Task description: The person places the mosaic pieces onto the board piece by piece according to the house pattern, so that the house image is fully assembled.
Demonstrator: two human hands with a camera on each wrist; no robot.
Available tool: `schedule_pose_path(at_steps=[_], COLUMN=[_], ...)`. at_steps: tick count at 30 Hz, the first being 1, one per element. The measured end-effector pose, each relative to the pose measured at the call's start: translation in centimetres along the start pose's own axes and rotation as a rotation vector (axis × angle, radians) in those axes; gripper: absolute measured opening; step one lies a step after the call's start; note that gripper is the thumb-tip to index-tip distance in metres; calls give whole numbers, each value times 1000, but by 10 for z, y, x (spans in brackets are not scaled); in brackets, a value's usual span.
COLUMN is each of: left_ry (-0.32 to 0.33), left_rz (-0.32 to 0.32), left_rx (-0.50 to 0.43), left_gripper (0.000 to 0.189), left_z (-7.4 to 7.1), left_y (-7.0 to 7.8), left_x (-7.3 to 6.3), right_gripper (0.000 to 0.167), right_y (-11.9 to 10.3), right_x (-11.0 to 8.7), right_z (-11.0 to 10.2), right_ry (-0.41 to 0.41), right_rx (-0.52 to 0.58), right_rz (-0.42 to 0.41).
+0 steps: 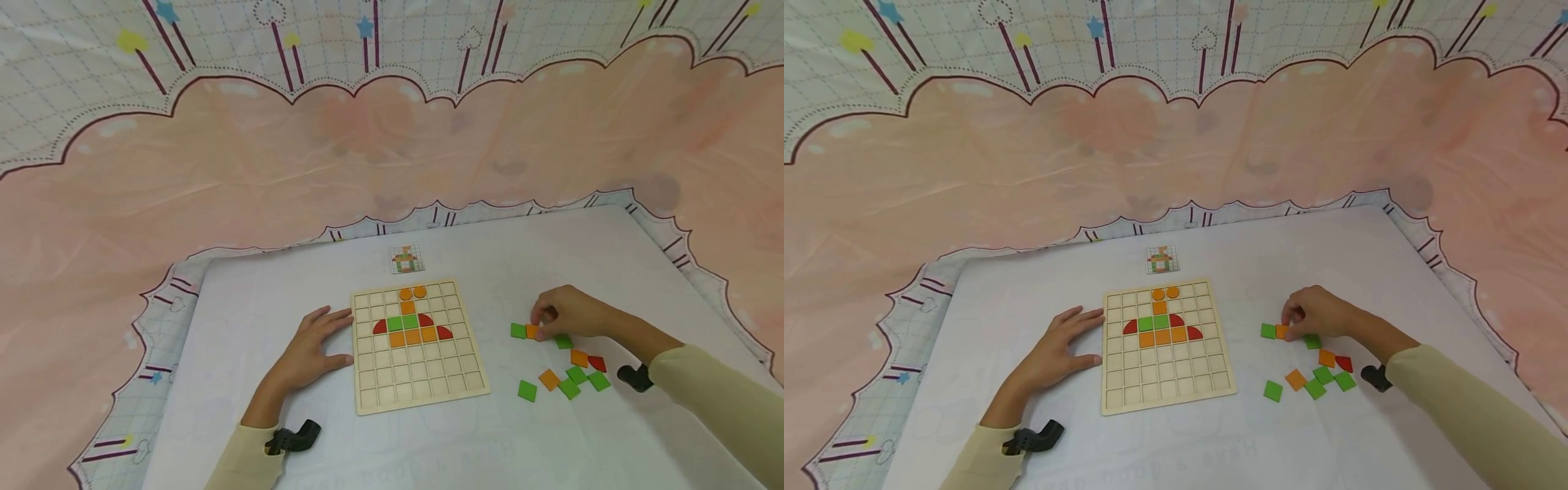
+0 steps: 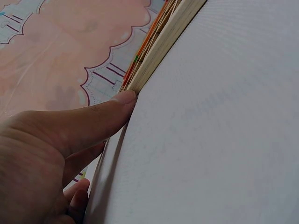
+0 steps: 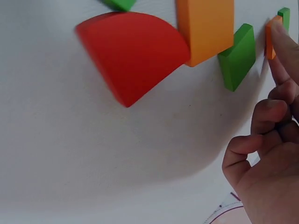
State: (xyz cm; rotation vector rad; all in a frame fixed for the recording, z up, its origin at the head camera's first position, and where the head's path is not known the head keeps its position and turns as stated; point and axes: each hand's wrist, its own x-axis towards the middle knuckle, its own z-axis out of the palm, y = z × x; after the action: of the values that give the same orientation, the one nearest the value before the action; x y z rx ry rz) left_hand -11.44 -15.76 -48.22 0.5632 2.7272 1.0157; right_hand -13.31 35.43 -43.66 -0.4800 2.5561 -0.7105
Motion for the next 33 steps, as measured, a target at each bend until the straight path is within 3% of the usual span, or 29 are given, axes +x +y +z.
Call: schedule_pose_path(at_steps=[14, 33], left_ry=[4, -1], left_rz=[7, -9], left_rx=[-1, -11], left_gripper=[74, 74], left_z=[-1, 0], left_y=[0, 1], left_x=[0, 1], right_gripper=[12, 11], right_y=[1, -56], right_x=[13, 72], right_z=[-12, 2], right_ry=[-121, -171], right_rx=[62, 118], right_rz=[-20, -118])
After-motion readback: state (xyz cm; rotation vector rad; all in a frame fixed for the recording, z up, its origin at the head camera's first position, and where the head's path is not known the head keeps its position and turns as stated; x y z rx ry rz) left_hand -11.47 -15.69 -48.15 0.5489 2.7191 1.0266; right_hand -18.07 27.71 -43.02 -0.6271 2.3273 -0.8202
